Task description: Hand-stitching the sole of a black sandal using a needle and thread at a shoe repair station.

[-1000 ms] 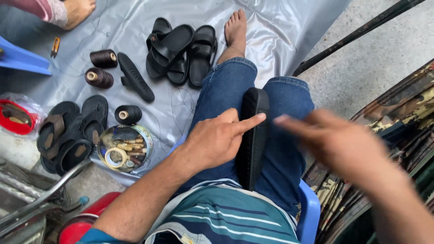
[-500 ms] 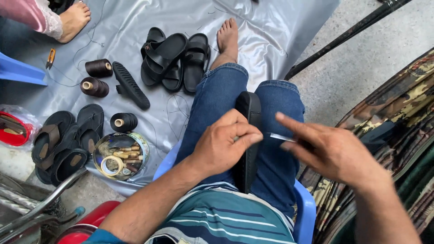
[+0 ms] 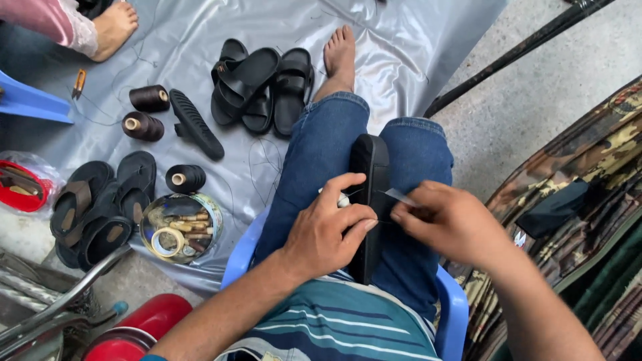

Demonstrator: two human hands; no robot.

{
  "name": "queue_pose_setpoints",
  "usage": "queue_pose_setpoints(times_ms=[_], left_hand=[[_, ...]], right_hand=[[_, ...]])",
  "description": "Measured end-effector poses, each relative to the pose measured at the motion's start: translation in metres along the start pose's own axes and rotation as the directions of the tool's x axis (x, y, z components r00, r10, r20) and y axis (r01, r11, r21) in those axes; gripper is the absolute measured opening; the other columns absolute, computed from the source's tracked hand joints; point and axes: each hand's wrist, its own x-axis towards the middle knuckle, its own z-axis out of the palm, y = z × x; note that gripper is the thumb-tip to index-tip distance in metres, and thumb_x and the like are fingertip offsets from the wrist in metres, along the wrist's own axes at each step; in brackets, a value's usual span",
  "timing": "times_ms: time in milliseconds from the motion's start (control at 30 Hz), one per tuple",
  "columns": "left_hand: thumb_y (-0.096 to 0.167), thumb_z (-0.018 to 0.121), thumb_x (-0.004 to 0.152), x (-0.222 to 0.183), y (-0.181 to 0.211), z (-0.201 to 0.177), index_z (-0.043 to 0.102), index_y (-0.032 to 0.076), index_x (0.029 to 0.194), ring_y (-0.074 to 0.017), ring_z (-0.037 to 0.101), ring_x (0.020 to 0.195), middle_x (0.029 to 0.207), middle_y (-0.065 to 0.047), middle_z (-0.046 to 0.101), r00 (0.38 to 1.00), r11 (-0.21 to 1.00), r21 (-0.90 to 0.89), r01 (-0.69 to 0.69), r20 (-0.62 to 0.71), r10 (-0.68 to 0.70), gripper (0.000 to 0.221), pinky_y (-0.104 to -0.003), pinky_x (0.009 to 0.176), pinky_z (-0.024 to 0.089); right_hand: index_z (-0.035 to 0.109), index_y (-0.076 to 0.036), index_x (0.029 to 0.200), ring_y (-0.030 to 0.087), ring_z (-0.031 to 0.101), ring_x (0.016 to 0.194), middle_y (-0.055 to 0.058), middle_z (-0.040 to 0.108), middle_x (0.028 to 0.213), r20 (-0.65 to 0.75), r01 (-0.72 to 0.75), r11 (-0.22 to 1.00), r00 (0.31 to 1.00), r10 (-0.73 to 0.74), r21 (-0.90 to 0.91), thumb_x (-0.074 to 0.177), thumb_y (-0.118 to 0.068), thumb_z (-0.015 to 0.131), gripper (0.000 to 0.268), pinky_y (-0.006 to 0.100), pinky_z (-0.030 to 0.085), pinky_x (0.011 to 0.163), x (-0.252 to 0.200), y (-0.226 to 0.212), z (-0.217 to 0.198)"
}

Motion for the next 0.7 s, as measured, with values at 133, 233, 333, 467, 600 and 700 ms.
queue_pose_setpoints(times_ms=[133, 233, 333, 467, 600, 700], left_hand=[[0.021, 0.06, 0.082, 0.001, -0.007, -0.009, 0.064, 0.021, 0.087, -0.0297, 0.064, 0.087, 0.123, -0.005, 0.048, 0.998, 0.997, -0.051, -0.055, 0.032, 0.057, 0.006, -0.041, 0.067, 0.053], [0.017, 0.06, 0.078, 0.006, -0.01, -0.02, 0.063, 0.023, 0.091, -0.0326, 0.063, 0.088, 0.124, -0.007, 0.048, 0.991, 0.993, -0.071, -0.096, 0.085, 0.102, 0.015, -0.043, 0.069, 0.053], [0.011, 0.053, 0.077, 0.008, -0.014, -0.021, 0.057, 0.021, 0.105, -0.0366, 0.062, 0.09, 0.123, -0.011, 0.048, 0.995, 0.998, -0.034, -0.051, 0.087, 0.054, 0.03, -0.046, 0.069, 0.053], [0.017, 0.043, 0.088, 0.011, -0.015, -0.024, 0.054, 0.012, 0.114, -0.0347, 0.064, 0.08, 0.108, -0.012, 0.054, 0.993, 0.976, 0.216, -0.033, 0.121, 0.007, 0.029, -0.044, 0.06, 0.053], [0.015, 0.05, 0.086, 0.023, -0.001, -0.055, 0.064, 0.01, 0.087, -0.0448, 0.055, 0.104, 0.123, -0.019, 0.051, 0.95, 0.984, -0.171, -0.053, 0.295, 0.102, 0.015, -0.053, 0.086, 0.043], [0.012, 0.06, 0.086, 0.015, 0.019, -0.066, 0.068, 0.009, 0.086, -0.0311, 0.05, 0.121, 0.132, -0.018, 0.048, 0.963, 0.511, -0.849, 0.134, 0.234, 0.136, 0.009, -0.041, 0.102, 0.038]], right_hand=[[0.067, -0.006, 0.082, 0.013, 0.054, 0.055, 0.003, 0.054, 0.064, -0.005, -0.162, 0.689, 0.972, 0.234, 0.706, 0.076, -0.016, 0.061, 0.013, 0.028, 0.045, 0.049, -0.013, 0.011, -0.026], [0.062, -0.011, 0.106, 0.02, 0.052, 0.081, 0.006, 0.047, 0.09, -0.402, -0.112, 0.959, 0.891, 0.213, 0.26, 0.083, -0.017, 0.065, 0.024, 0.031, 0.045, 0.059, -0.014, 0.044, -0.024], [0.062, -0.017, 0.119, 0.03, 0.055, 0.103, 0.01, 0.049, 0.114, -0.416, 0.044, 0.964, 0.896, -0.154, -0.263, 0.079, -0.02, 0.072, 0.041, 0.037, 0.049, 0.073, -0.003, 0.02, -0.015], [0.064, -0.02, 0.091, 0.022, 0.061, 0.083, -0.001, 0.061, 0.101, -0.298, 0.275, 0.946, 0.901, -0.315, -0.17, 0.077, -0.022, 0.065, 0.014, 0.032, 0.05, 0.07, 0.011, 0.012, 0.011], [0.064, -0.015, 0.091, 0.024, 0.061, 0.069, 0.003, 0.06, 0.072, -0.362, 0.318, 0.948, 0.88, -0.306, -0.028, 0.079, -0.016, 0.064, 0.012, 0.033, 0.05, 0.061, 0.026, 0.004, 0.015], [0.064, -0.013, 0.09, 0.024, 0.061, 0.066, 0.003, 0.062, 0.07, -0.37, 0.339, 0.939, 0.881, -0.295, 0.059, 0.077, -0.011, 0.064, 0.014, 0.032, 0.05, 0.057, 0.027, 0.006, 0.022]])
